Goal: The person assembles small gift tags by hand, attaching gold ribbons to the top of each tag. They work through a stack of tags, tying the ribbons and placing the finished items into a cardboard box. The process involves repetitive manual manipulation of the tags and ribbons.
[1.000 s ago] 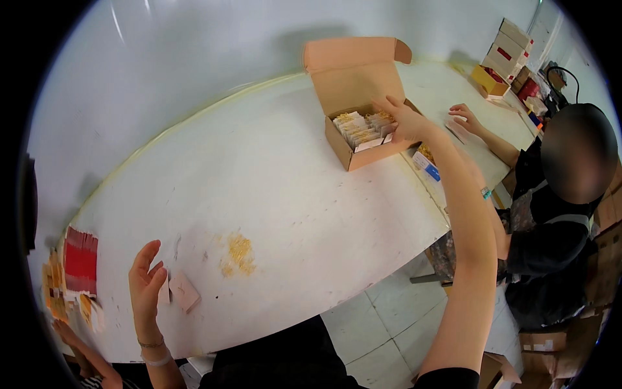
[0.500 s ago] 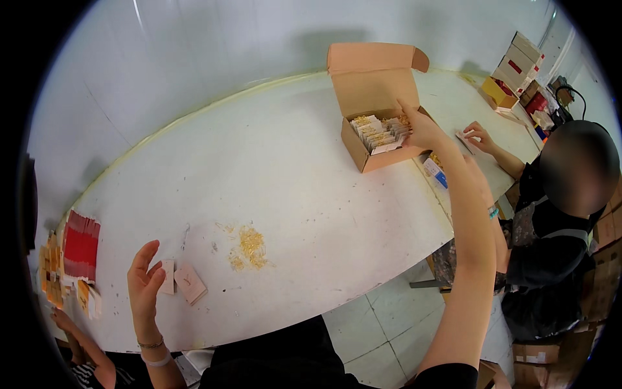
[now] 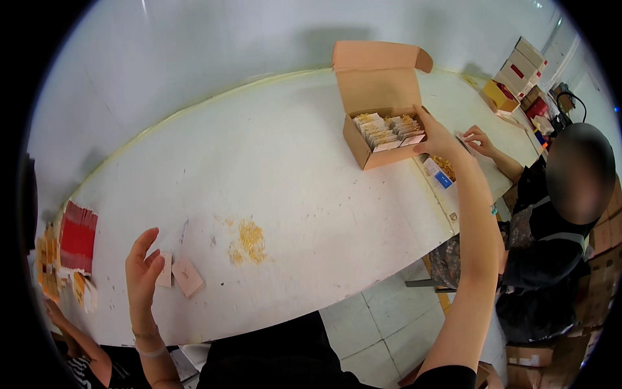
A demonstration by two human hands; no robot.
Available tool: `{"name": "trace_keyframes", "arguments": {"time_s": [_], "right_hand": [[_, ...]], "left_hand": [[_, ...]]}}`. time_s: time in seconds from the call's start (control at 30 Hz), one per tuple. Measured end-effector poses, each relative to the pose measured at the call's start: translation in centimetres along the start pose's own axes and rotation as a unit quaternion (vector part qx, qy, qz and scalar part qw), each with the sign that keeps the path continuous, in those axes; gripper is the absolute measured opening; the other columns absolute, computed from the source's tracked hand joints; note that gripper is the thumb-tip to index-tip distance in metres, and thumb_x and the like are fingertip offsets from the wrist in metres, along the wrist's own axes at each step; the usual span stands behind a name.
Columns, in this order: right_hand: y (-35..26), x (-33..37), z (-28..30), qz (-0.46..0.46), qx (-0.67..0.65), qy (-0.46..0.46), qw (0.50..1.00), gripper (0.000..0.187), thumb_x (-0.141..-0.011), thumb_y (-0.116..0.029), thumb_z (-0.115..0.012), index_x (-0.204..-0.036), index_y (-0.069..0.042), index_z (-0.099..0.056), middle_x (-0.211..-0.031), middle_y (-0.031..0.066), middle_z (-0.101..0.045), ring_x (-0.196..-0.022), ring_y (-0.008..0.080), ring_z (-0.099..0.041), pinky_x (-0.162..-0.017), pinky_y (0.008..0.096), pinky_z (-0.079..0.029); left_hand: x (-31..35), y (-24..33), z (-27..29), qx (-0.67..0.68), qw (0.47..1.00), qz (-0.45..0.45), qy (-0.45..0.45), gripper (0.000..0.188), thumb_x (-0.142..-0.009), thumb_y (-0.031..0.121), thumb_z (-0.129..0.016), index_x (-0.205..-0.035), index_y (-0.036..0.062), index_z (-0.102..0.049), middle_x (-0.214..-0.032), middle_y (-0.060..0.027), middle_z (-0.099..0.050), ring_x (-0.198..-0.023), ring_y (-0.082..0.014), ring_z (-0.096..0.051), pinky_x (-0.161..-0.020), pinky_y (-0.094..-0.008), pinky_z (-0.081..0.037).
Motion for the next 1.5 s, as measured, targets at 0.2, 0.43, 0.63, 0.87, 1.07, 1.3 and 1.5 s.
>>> {"name": "trace_keyframes", "arguments": {"time_s": [0.2, 0.43, 0.63, 0.87, 1.07, 1.3, 1.5], "right_hand": [[-5.8, 4.5, 2.7, -0.020, 0.056, 0.170, 0.984, 0.083, -0.074, 0.004, -0.069, -0.147, -0.005, -0.031, -0.140, 0.0207, -0.047, -0.123, 0.0309, -0.052, -0.091, 0.0336, -0.051], [-13.0, 13.7, -3.8, 0.063, -0.005, 0.244, 0.968, 0.034, -0.091, 0.004, -0.056, -0.126, 0.001, -0.057, -0.119, 0.0115, -0.062, -0.104, 0.0178, -0.063, -0.079, 0.0276, -0.053], [-18.6, 16.4, -12.1, 0.062, -0.073, 0.187, 0.978, 0.017, -0.088, 0.010, -0.056, -0.101, 0.003, -0.066, -0.094, 0.0098, -0.068, -0.082, 0.0158, -0.068, -0.072, 0.0254, -0.054], [-32.9, 13.7, -25.7, 0.128, -0.196, -0.031, 0.972, 0.029, -0.085, -0.003, -0.066, -0.113, -0.005, -0.059, -0.098, 0.0106, -0.065, -0.079, 0.0217, -0.068, -0.067, 0.0312, -0.055], [-40.1, 10.6, -29.6, 0.189, -0.094, -0.033, 0.977, 0.031, -0.085, -0.013, -0.068, -0.114, -0.007, -0.056, -0.101, 0.0105, -0.063, -0.077, 0.0262, -0.067, -0.067, 0.0366, -0.052], [-30.2, 11.7, -21.9, 0.017, -0.103, 0.081, 0.991, 0.014, -0.085, -0.004, -0.065, -0.098, 0.000, -0.067, -0.077, 0.0067, -0.067, -0.071, 0.0117, -0.063, -0.064, 0.0255, -0.051], [-29.0, 12.4, -23.0, -0.057, -0.104, -0.009, 0.993, 0.012, -0.083, -0.004, -0.066, -0.094, 0.001, -0.067, -0.072, 0.0036, -0.064, -0.063, 0.0103, -0.056, -0.059, 0.0238, -0.046]], "left_hand": [[-1.5, 2.3, -0.5, 0.010, 0.999, -0.034, -0.016, 0.051, -0.085, 0.004, -0.061, -0.135, -0.0011, -0.049, -0.137, -0.0140, -0.052, -0.129, -0.0242, -0.047, -0.102, -0.0381, -0.042], [2.8, -3.3, 6.7, -0.079, 0.993, 0.021, 0.084, 0.048, -0.085, 0.011, -0.067, -0.130, 0.0000, -0.054, -0.132, -0.0121, -0.058, -0.123, -0.0222, -0.053, -0.098, -0.0377, -0.045], [3.6, -6.3, 6.1, -0.086, 0.994, 0.052, 0.044, 0.044, -0.084, 0.015, -0.070, -0.123, -0.0010, -0.059, -0.127, -0.0147, -0.060, -0.118, -0.0253, -0.056, -0.097, -0.0397, -0.045], [0.5, -7.5, 2.6, -0.202, 0.973, -0.053, -0.099, 0.075, -0.065, 0.014, -0.080, -0.133, 0.0002, -0.051, -0.143, -0.0180, -0.045, -0.125, -0.0337, -0.044, -0.103, -0.0426, -0.040], [-2.6, -9.3, 1.9, -0.151, 0.962, -0.070, -0.217, 0.077, -0.055, 0.009, -0.081, -0.126, 0.0027, -0.053, -0.138, -0.0133, -0.043, -0.121, -0.0321, -0.039, -0.104, -0.0393, -0.038], [-2.5, -11.1, 3.7, -0.083, 0.986, -0.030, -0.140, 0.053, -0.065, 0.004, -0.077, -0.115, 0.0014, -0.057, -0.111, -0.0104, -0.060, -0.104, -0.0218, -0.057, -0.089, -0.0341, -0.048], [-1.2, -8.5, 5.6, 0.185, 0.975, 0.062, -0.102, 0.038, -0.080, -0.005, -0.067, -0.116, -0.0011, -0.056, -0.087, -0.0083, -0.068, -0.075, -0.0105, -0.064, -0.070, -0.0240, -0.053]]}}
Point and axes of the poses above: each hand's wrist, its own x-axis away from the middle knuckle, its own z-axis out of the back of the hand, y = z × x, the point moved 8 cm from there along -x, towards the middle knuckle
